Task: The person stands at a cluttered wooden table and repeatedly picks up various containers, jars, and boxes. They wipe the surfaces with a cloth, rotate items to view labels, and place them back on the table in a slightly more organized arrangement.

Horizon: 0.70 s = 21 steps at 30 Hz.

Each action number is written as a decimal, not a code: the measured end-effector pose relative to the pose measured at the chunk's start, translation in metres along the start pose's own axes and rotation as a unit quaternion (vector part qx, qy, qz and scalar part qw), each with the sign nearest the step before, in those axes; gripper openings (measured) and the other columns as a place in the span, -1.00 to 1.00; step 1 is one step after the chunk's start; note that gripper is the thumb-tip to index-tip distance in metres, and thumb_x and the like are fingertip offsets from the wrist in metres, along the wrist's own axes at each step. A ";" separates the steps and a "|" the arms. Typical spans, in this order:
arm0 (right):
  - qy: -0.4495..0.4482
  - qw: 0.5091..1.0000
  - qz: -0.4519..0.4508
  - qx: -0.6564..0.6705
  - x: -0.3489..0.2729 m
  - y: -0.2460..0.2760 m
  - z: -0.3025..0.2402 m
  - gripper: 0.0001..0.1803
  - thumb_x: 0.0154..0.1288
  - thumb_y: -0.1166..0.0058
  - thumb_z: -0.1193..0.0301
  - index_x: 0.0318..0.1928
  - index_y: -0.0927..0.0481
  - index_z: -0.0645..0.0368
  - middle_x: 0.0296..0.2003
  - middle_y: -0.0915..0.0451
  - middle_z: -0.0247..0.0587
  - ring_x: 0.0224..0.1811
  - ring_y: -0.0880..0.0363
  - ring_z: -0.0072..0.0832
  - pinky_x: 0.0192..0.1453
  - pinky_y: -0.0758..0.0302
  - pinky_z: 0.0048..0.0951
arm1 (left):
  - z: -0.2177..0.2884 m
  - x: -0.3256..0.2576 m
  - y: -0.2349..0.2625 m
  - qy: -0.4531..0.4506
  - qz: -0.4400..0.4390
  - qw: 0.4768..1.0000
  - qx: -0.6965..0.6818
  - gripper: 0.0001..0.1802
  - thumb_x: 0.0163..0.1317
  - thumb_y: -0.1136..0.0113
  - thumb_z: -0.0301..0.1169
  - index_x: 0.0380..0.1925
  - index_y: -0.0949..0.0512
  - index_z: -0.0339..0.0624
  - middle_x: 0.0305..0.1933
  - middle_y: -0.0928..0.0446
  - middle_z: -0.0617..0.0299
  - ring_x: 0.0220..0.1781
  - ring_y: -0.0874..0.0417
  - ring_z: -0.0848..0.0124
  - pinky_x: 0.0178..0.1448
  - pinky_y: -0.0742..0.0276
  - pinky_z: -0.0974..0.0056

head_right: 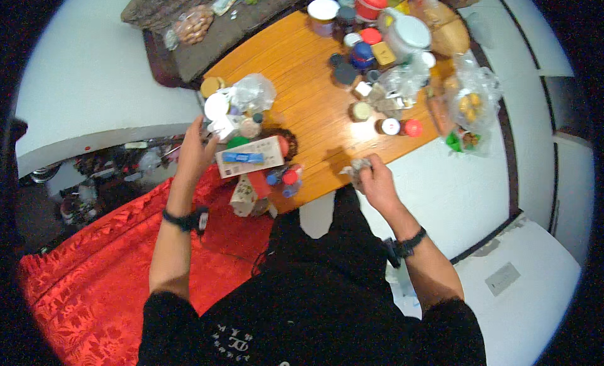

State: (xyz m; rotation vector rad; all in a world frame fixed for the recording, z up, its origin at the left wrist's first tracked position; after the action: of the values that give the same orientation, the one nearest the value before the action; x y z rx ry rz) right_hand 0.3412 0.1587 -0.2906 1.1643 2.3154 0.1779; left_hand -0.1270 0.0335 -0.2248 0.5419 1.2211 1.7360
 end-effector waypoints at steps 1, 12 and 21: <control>-0.020 1.000 0.002 0.000 0.004 0.008 -0.004 -0.81 0.61 0.12 0.45 -0.03 -0.53 0.28 -0.30 -0.68 -0.12 -0.33 -0.69 -0.46 -0.26 -0.65 -0.35 | 0.008 -0.031 0.003 -0.039 0.019 0.999 -0.017 -0.28 0.37 -0.41 -0.33 0.44 -0.39 -0.44 0.35 -0.54 -0.37 0.39 -0.58 -0.20 0.48 -0.52 -0.03; -0.075 0.993 -0.076 0.056 -0.054 0.029 -0.030 -0.83 0.64 0.10 0.40 -0.09 -0.47 0.25 -0.43 -0.63 -0.26 -0.49 -0.58 -0.58 -0.47 -0.53 -0.42 | 0.050 -0.302 -0.104 0.208 -0.109 0.902 -0.362 -0.37 0.49 -0.30 -0.39 0.48 -0.38 -0.36 0.29 -0.64 -0.14 0.34 -0.69 0.11 0.34 -0.65 0.07; -0.062 0.987 -0.136 0.062 -0.121 0.054 -0.032 -0.64 0.73 0.04 0.14 -0.01 -0.52 0.22 -0.31 -0.72 -0.19 -0.42 -0.68 -0.51 -0.38 -0.62 -0.42 | 0.059 -0.344 -0.136 0.118 0.001 0.910 -0.397 -0.40 0.49 -0.33 -0.34 0.42 -0.44 -0.36 0.14 -0.75 -0.21 0.14 -0.81 0.08 0.25 -0.70 0.09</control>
State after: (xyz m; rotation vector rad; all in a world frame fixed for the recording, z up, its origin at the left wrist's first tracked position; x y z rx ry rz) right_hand 0.4209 0.1018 -0.1966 0.8752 2.3715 -0.1366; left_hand 0.1432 -0.2220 -0.2736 -0.1587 0.5586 2.1431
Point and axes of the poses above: each hand's wrist, its own x-axis towards the middle knuckle, its own y-axis out of the back of the hand, z = x × y, the point moved 4 cm from there along x, towards the middle knuckle
